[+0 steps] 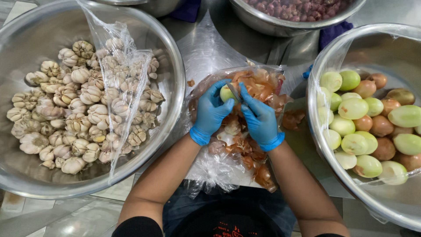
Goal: The person peels multiple small onions one by one using a small knife, removing the outer skin and placing the peeled onions into a large metal bowl. The peeled skins are collected on a plastic sheet on the table.
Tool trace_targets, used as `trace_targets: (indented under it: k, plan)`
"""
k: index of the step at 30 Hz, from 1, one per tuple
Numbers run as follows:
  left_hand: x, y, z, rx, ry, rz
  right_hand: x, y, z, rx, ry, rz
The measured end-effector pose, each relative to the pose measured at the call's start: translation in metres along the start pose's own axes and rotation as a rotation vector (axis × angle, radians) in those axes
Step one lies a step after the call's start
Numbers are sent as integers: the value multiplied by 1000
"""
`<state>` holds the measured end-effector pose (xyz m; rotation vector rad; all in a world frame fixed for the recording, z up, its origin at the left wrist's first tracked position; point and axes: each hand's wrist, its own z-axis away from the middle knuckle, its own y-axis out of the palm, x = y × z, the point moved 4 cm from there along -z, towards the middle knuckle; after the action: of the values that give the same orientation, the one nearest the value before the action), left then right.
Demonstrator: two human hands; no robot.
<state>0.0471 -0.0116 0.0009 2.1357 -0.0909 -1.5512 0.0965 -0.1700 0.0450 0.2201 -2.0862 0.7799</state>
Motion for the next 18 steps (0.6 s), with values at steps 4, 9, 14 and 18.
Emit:
trace_targets:
  k: [4, 9, 14, 18]
  plan:
    - [3, 0, -2, -6, -22, 19, -22, 6, 6, -2, 183, -284]
    - [0, -1, -3, 25, 6, 27, -32, 6, 9, -74, 390, -716]
    - [-6, 4, -3, 62, 20, 64, -7, -9, 2, 7, 208, -370]
    - [-17, 7, 1, 55, 53, -132, 12, -9, -2, 127, 70, 69]
